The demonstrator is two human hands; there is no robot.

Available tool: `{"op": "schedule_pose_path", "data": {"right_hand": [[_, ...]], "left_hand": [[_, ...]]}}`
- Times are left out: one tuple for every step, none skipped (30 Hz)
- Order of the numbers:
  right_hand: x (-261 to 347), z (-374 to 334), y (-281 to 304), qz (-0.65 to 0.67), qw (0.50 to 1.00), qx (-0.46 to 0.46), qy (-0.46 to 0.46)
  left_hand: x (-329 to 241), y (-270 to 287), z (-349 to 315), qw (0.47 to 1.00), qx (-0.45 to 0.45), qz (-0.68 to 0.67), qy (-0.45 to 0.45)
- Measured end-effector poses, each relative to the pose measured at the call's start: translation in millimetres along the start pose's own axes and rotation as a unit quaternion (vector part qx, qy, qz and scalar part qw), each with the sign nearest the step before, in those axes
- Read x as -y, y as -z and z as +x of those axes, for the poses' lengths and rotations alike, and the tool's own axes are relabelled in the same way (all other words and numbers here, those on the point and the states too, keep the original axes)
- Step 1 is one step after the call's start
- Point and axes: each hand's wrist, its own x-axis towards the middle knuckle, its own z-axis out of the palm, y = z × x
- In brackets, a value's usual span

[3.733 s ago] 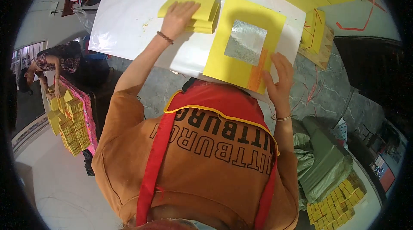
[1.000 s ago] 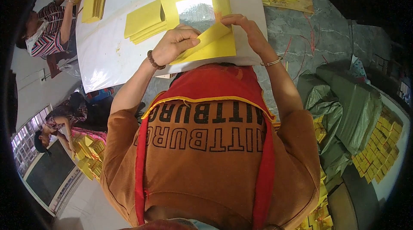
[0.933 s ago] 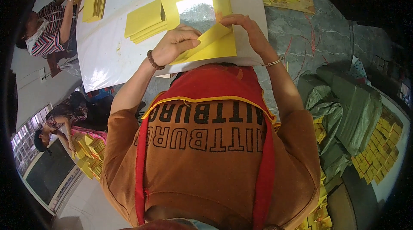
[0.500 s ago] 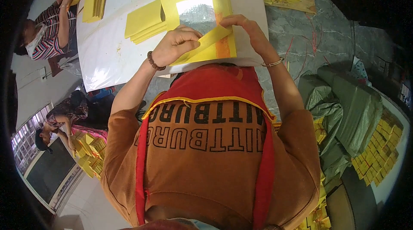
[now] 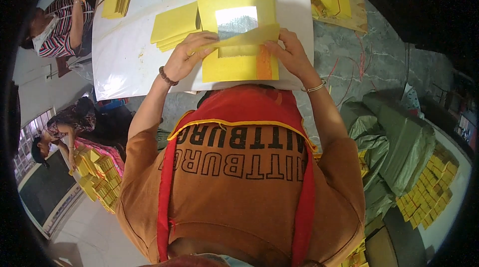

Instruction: Folding and stacking yellow paper sheets with silver foil inserts.

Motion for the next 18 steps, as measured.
{"op": "schedule_pose_path", "data": {"right_hand": [[-5.0,1.4,-1.4,-0.055,0.998,-0.025,0.035],[-7.1,4.0,-1.2,-0.11,0.99,-0.051,0.071],[-2.3,8.6,-0.7,-0.114,0.99,-0.046,0.075],[4.5,13.9,-1.3,-0.079,0.994,-0.039,0.06],[9.1,18.9,-1.0,-0.044,0.998,-0.033,0.045],[9.6,22.3,-1.0,-0.047,0.997,-0.03,0.048],[8.5,25.3,-1.3,-0.058,0.997,-0.052,0.02],[7.3,28.3,-1.6,-0.068,0.995,-0.075,-0.008],[6.7,32.3,-3.8,-0.07,0.995,-0.071,-0.004],[5.7,35.7,-5.2,-0.035,0.994,-0.099,-0.013],[6.0,38.5,-6.3,0.001,0.992,-0.127,-0.022],[9.0,40.9,-7.3,-0.001,0.992,-0.127,-0.02],[13.4,41.7,-8.5,0.007,0.989,-0.142,-0.026],[16.4,42.4,-9.6,0.014,0.987,-0.158,-0.032],[17.5,43.6,-10.0,0.013,0.987,-0.159,-0.03],[17.9,44.7,-10.4,-0.004,0.985,-0.168,-0.03],[17.8,46.1,-10.4,-0.022,0.984,-0.177,-0.029],[17.6,47.4,-10.7,-0.021,0.983,-0.177,-0.028]], "left_hand": [[-1.9,-1.4,2.3,0.998,-0.031,-0.035,0.029],[-0.6,-2.6,4.5,0.998,-0.038,-0.035,0.028],[0.4,-3.6,7.1,0.994,-0.053,-0.03,0.088],[0.7,-4.5,9.9,0.986,-0.067,-0.026,0.148],[0.5,-6.2,14.1,0.986,-0.074,-0.027,0.147],[-4.5,-5.6,20.3,0.978,-0.097,-0.044,0.177],[-7.3,-5.2,24.9,0.969,-0.119,-0.06,0.207],[2.4,-9.7,28.7,0.969,-0.123,-0.06,0.206],[20.7,-17.6,31.7,0.963,-0.161,-0.098,0.195],[29.3,-22.3,37.1,0.954,-0.194,-0.136,0.181],[36.8,-27.1,39.4,0.955,-0.195,-0.137,0.179],[38.2,-27.7,43.2,0.954,-0.212,-0.122,0.173],[39.6,-28.3,46.3,0.953,-0.23,-0.107,0.168],[40.5,-28.8,48.0,0.952,-0.231,-0.107,0.167],[37.3,-27.4,50.4,0.952,-0.226,-0.075,0.19],[34.1,-26.0,52.5,0.951,-0.221,-0.043,0.214],[31.4,-25.0,54.5,0.951,-0.221,-0.043,0.212],[27.7,-23.5,55.4,0.951,-0.22,-0.024,0.218]]}}
